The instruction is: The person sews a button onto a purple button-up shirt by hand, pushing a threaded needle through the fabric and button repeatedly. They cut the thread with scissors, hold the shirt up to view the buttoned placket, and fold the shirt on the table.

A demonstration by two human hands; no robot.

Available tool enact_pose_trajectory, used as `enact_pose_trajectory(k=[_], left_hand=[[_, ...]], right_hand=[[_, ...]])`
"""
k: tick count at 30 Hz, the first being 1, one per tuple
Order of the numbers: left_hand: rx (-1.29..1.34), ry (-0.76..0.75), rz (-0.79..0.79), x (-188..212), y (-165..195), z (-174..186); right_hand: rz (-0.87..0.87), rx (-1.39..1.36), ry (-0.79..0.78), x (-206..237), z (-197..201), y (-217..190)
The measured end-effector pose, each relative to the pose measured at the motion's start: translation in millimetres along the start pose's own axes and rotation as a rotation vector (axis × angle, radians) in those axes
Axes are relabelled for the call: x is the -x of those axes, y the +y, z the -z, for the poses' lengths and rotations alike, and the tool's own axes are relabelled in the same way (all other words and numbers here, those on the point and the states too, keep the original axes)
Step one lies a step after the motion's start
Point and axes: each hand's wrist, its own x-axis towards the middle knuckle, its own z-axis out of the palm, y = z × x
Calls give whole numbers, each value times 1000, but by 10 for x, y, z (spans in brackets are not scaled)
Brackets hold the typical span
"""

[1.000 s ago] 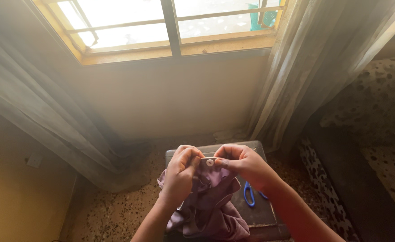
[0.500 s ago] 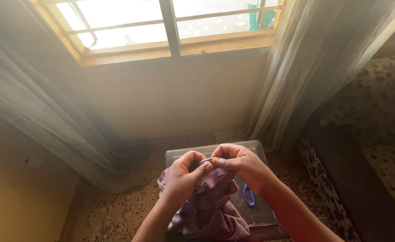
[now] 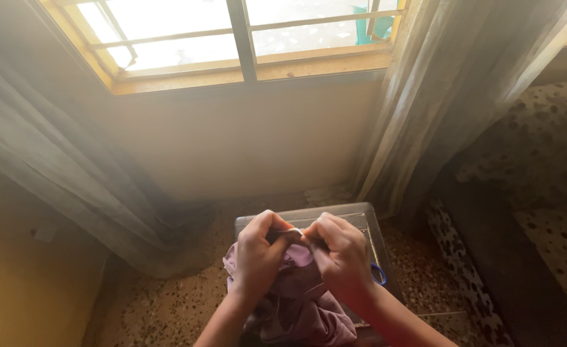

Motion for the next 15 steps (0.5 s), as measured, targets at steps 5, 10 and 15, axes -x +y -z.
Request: enact_pose_trajectory(k=[5, 10, 15], left_hand=[[-185, 69, -551, 16, 94, 115], [-334, 103, -614, 118, 194, 130], [-391, 107, -757, 126, 226, 166]], right_hand=[[65, -79, -55, 6, 75, 10], [219, -58, -37, -9, 126, 26], [476, 107, 64, 49, 147, 92]])
